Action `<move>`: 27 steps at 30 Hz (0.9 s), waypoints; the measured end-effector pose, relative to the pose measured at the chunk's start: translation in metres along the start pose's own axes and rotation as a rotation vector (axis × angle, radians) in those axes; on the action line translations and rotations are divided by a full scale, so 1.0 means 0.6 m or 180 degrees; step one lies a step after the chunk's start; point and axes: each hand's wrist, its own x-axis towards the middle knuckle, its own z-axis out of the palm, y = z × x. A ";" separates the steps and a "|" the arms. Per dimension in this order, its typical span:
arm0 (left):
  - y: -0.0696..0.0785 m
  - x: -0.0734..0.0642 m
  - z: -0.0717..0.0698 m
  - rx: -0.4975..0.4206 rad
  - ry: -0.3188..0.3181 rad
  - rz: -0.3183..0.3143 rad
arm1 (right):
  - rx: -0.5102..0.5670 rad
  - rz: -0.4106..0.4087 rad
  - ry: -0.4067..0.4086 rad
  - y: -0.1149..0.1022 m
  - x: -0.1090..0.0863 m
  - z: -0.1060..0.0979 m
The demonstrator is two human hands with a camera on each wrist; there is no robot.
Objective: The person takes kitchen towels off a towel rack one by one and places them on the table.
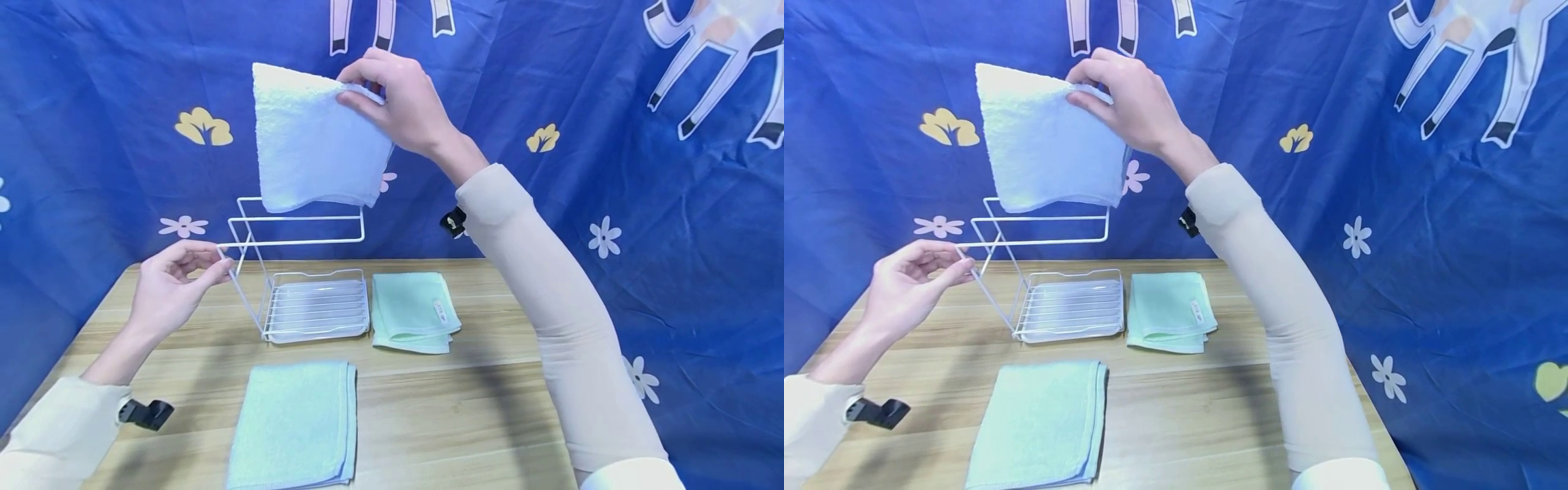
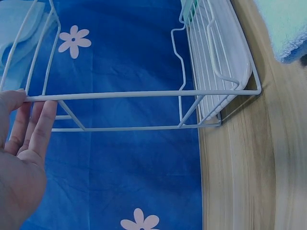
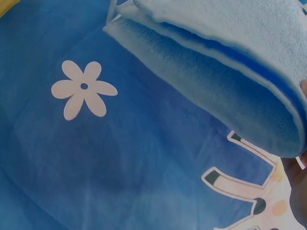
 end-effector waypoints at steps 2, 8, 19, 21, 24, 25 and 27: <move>0.000 0.000 0.000 -0.0067 0.0000 0.0006 | -0.0010 0.0039 0.0028 0.001 -0.003 -0.006; -0.001 0.000 0.001 -0.0089 0.0012 -0.0031 | -0.0065 0.0045 0.0022 0.008 -0.017 -0.018; -0.001 -0.002 0.001 0.0035 0.0026 -0.0031 | -0.0012 0.0009 0.0169 0.025 -0.066 -0.034; -0.001 -0.001 0.002 0.0002 0.0028 -0.0018 | -0.0003 -0.0031 0.0209 0.030 -0.076 -0.038; -0.002 -0.001 0.003 -0.0065 0.0020 -0.0008 | 0.0000 -0.0119 0.0263 0.038 -0.093 -0.046; -0.002 -0.001 0.003 -0.0095 0.0020 -0.0007 | 0.0009 -0.0146 0.0285 0.040 -0.098 -0.048; -0.002 -0.001 0.003 -0.0123 0.0017 0.0002 | 0.0030 -0.0177 0.0331 0.044 -0.110 -0.054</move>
